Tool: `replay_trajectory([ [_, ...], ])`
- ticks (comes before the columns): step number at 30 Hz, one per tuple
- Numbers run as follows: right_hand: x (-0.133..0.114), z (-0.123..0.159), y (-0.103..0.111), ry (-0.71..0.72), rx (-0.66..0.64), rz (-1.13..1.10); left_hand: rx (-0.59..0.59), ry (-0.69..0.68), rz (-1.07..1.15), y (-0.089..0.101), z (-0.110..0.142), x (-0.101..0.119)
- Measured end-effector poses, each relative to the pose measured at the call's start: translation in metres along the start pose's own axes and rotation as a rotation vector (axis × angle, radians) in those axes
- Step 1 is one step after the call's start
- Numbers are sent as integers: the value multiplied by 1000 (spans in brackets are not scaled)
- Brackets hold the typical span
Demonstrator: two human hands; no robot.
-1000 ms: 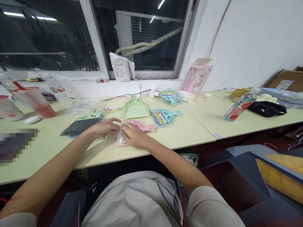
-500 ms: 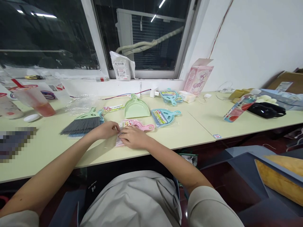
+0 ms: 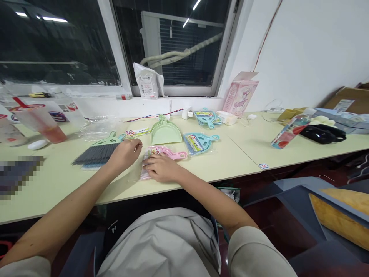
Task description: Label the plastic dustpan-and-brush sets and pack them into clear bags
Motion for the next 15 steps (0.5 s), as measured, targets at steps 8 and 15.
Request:
replay_trajectory([
  [8, -2, -1, 1, -54, -50, -26, -313, 227, -102, -5, 8, -12],
  [15, -2, -1, 2, -64, -87, -34, -474, 283, -198, -1, 17, 4],
])
Point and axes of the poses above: each hand's wrist, its own z-axis away from the middle knuckle, its own y-axis out of the back of the hand, x = y × z, the point moved 4 cm from there along -z, towards the middle knuckle, and after that the axes turned 3 degrees about y, right-handed, at the moved point
